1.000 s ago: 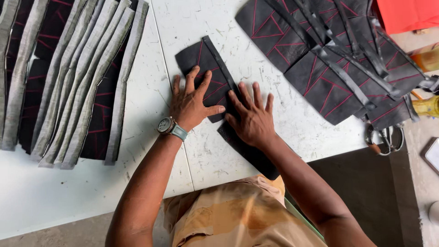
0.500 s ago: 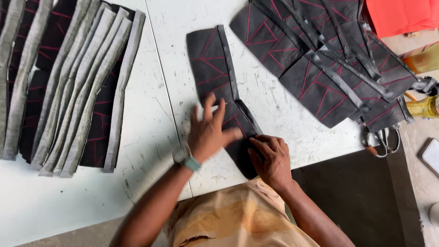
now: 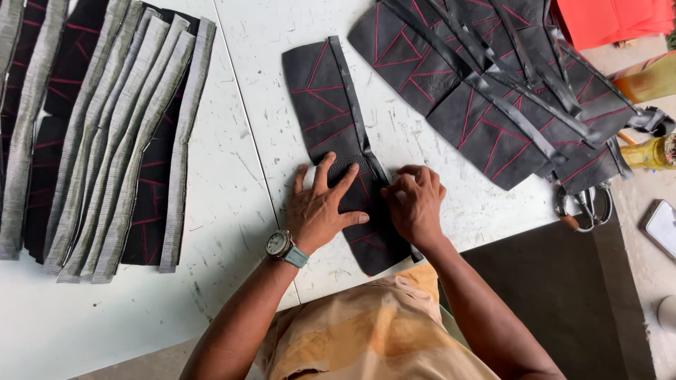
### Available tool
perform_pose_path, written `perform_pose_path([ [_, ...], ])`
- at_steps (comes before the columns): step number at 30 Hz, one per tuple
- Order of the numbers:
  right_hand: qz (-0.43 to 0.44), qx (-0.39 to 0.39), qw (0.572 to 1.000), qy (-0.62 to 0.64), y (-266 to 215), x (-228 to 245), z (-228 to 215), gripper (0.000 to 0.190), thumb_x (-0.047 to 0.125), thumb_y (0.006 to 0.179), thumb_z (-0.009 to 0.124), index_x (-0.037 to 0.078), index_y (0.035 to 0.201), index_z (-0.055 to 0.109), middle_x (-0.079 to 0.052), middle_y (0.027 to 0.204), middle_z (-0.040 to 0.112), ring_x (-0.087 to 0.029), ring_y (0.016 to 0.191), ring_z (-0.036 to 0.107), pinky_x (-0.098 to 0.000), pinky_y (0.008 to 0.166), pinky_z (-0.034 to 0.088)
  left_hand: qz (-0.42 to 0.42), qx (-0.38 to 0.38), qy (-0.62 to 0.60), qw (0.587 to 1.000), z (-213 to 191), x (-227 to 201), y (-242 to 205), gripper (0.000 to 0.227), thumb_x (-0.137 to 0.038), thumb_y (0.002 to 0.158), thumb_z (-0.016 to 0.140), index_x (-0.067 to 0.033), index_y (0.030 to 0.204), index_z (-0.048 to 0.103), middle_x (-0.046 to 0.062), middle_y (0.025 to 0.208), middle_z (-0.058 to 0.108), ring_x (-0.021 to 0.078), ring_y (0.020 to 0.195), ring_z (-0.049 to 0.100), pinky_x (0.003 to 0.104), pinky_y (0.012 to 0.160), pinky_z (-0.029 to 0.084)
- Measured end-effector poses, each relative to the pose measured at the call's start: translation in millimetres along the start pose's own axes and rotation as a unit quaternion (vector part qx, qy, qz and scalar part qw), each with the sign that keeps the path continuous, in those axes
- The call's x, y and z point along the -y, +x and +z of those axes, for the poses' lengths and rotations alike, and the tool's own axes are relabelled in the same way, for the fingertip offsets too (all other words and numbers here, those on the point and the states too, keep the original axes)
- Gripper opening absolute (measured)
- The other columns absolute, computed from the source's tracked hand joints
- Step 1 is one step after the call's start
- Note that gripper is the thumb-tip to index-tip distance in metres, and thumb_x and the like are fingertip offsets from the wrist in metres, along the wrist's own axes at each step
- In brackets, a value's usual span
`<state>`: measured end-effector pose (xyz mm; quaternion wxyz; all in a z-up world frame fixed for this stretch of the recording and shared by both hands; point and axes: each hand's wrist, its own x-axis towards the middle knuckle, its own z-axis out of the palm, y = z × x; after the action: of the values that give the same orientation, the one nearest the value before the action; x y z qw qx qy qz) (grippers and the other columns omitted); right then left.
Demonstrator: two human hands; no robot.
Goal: The person repeatedly folds black fabric pieces with red geometric patterns on a white table. They align edges, fold the fabric in half, and smooth the creases by hand. Finished pieces are stacked to the left while new pieces are taken from a pile on the right.
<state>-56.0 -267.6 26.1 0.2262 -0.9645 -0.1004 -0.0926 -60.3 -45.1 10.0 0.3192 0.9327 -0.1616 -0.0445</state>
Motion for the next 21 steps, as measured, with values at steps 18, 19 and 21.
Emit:
perform_pose_path([
  [18, -0.027, -0.027, 0.999, -0.015, 72.1, -6.2, 53.1, 0.024, 0.028, 0.089, 0.079, 0.01, 0.097, 0.065, -0.012, 0.119, 0.06, -0.038, 0.118, 0.05, -0.0518, 0.098, 0.034, -0.041, 0.051, 0.036, 0.997, -30.0, 28.8, 48.1, 0.1, -0.07, 0.071, 0.077, -0.0292, 0.156, 0.042, 0.014, 0.165, 0.024, 0.0272, 0.133, 0.052, 0.066, 0.122, 0.005],
  [19, -0.034, -0.035, 0.999, -0.011, 88.2, -5.7, 62.3, 0.025, 0.029, 0.089, 0.079, 0.01, 0.099, 0.066, -0.012, 0.118, 0.061, -0.038, 0.117, 0.05, -0.0516, 0.097, 0.034, -0.071, 0.088, 0.03, 0.993, -30.3, 25.7, 45.7, 0.1, -0.069, 0.072, 0.076, -0.0304, 0.157, 0.041, 0.012, 0.167, 0.022, 0.025, 0.129, 0.056, 0.066, 0.125, 0.004],
  [21, -0.032, -0.033, 0.999, -0.017, 100.4, -3.5, 67.0, 0.027, 0.029, 0.087, 0.079, 0.009, 0.099, 0.066, -0.013, 0.119, 0.06, -0.038, 0.117, 0.05, -0.0517, 0.096, 0.034, -0.027, 0.018, 0.04, 0.999, -32.3, 21.6, 42.6, 0.101, -0.072, 0.07, 0.077, -0.028, 0.154, 0.043, 0.012, 0.163, 0.026, 0.0288, 0.131, 0.056, 0.064, 0.12, 0.005],
])
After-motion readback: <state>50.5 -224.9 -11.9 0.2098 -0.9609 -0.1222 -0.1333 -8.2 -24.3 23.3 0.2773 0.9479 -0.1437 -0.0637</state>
